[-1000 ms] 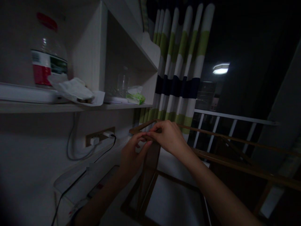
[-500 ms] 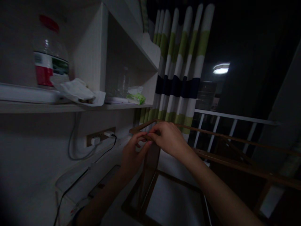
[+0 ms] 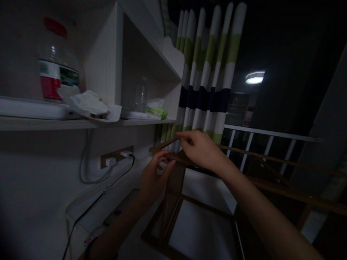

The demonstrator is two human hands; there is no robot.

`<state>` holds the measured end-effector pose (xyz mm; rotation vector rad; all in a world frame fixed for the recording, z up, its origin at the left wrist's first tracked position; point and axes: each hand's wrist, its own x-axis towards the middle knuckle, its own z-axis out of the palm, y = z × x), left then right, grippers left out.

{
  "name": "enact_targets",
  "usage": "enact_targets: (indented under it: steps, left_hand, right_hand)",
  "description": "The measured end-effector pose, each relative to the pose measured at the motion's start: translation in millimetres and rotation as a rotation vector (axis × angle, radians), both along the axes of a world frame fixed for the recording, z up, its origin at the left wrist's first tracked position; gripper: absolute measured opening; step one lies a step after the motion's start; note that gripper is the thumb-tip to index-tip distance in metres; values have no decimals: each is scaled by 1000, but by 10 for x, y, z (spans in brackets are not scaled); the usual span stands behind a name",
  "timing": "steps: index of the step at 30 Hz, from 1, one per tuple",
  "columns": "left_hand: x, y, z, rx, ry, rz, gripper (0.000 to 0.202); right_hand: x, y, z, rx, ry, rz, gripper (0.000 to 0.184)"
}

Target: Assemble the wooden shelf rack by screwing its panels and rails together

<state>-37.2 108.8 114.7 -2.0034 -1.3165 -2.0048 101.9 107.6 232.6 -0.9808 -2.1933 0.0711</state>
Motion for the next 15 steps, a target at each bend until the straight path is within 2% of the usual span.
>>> enact_targets:
  steps: [2, 5, 8, 15]
  left_hand:
    - [8, -9, -4, 3, 3, -11, 28]
    - [23, -17, -11, 23, 2, -39, 27]
    - [56, 1, -24, 81, -3, -25, 23]
    - [212, 95, -78, 163, -106, -9, 20]
  right_hand:
    - [10, 3, 56, -15, 24, -1, 37]
    - [8, 13, 98, -36, -48, 52, 43]
    - [-12, 45, 65, -29, -96, 137, 45]
    - [-51, 41, -45, -98, 31, 302, 43]
